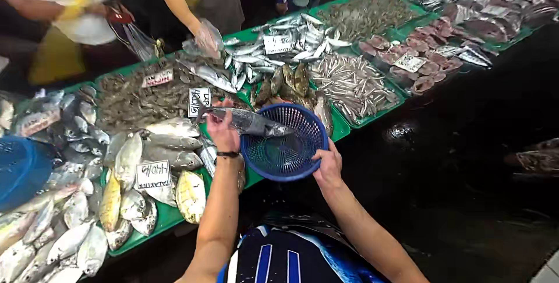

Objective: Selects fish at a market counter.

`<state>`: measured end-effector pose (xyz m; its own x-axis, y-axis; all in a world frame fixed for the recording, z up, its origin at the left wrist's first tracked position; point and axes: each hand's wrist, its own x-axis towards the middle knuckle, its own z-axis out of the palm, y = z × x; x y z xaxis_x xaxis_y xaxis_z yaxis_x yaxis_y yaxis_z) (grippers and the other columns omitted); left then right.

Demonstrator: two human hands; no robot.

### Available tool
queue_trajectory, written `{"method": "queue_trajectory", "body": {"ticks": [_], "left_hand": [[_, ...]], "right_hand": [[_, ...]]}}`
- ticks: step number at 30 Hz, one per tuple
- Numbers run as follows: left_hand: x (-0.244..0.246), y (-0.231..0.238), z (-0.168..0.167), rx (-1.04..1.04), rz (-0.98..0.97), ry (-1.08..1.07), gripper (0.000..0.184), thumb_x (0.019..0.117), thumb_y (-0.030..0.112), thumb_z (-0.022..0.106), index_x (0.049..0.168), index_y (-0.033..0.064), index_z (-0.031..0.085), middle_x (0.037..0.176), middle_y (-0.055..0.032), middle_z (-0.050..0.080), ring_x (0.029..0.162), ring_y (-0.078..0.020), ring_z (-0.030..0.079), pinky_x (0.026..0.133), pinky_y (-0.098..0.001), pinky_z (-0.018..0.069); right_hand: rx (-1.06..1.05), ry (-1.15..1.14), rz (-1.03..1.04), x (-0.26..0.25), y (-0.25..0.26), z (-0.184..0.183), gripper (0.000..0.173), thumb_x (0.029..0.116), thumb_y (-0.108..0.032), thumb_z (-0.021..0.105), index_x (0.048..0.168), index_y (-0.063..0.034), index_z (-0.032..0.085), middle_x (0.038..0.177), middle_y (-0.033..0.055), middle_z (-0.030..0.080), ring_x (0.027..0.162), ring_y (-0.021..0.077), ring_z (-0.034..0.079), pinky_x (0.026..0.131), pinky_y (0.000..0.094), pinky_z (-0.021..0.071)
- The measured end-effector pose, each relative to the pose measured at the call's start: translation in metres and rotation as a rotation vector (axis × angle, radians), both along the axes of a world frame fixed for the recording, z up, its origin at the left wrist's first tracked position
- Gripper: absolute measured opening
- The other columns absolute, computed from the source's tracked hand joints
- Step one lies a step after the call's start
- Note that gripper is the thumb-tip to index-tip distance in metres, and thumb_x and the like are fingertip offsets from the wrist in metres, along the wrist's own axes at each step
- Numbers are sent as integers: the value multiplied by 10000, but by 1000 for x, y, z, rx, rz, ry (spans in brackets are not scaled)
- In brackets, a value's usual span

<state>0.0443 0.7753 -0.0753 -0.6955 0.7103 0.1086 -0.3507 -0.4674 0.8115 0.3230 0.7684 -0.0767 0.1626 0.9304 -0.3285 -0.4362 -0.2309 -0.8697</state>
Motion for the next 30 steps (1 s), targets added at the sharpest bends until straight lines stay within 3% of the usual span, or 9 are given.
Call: {"method": "queue_trajectory", "body": {"ticks": [2,5,8,10,14,20,25,28,30], "left_hand": [[-22,9,6,-2,65,51,281,1059,70,508,1323,-26,520,1242,-175,692,1179,-315,671,1031,-486,550],[-44,6,-6,-38,77,14,279,1110,148,390,1266,-14,557,1204,-162,700,1145,-289,684,1025,-453,550],[-48,-16,-28,-141,106,-7,431,1068,228,512,1456,46,461,1419,-124,601,1291,-257,593,1076,-453,503],[-40,-36,-43,-257,141,4,494,1037,283,518,1490,101,445,1490,-85,551,1320,-246,570,1081,-482,492],[-4,-66,-63,-534,281,-15,429,1052,248,511,1425,35,505,1303,-148,671,1072,-269,691,856,-463,591],[58,-71,-76,-727,435,14,282,1051,163,563,1245,-30,631,1038,-153,750,797,-224,728,645,-363,605],[93,-52,-86,-754,500,99,214,1035,97,584,1180,-46,651,949,-144,745,705,-189,709,588,-318,593],[106,-42,-92,-803,540,233,186,1020,87,594,1147,-28,668,931,-114,754,730,-160,723,605,-306,603],[111,-37,-94,-829,563,346,188,1006,91,595,1141,-17,668,931,-94,753,754,-141,721,630,-302,603]], "right_hand": [[-17,32,-1,-9,26,-3,842,578,181,537,1404,20,508,1261,237,630,1052,319,682,777,528,626],[-19,51,19,-21,62,-4,849,583,216,515,1399,-16,530,1276,232,622,1053,338,670,758,562,612],[-9,108,42,-35,100,0,852,584,221,519,1396,-37,532,1279,229,626,1069,362,663,774,600,599],[-4,157,62,-45,125,-4,826,593,213,524,1376,-46,542,1273,220,633,1081,361,659,793,604,595],[-16,-4,147,-61,183,-37,653,758,145,597,1374,-71,581,1260,190,656,1076,325,674,823,564,599],[105,-364,482,-46,225,-56,628,829,-127,841,1389,-54,567,1218,154,704,1073,258,707,899,472,611],[148,-435,671,-35,246,-47,646,915,-440,763,1406,-72,562,1257,132,691,1086,238,691,883,455,593],[137,-503,798,-34,259,-45,653,910,-275,785,1456,-79,484,1291,150,682,1086,283,702,901,499,593],[144,-524,850,-35,263,-45,605,947,-267,747,1461,-86,487,1273,140,695,1073,271,705,893,481,584]]}}
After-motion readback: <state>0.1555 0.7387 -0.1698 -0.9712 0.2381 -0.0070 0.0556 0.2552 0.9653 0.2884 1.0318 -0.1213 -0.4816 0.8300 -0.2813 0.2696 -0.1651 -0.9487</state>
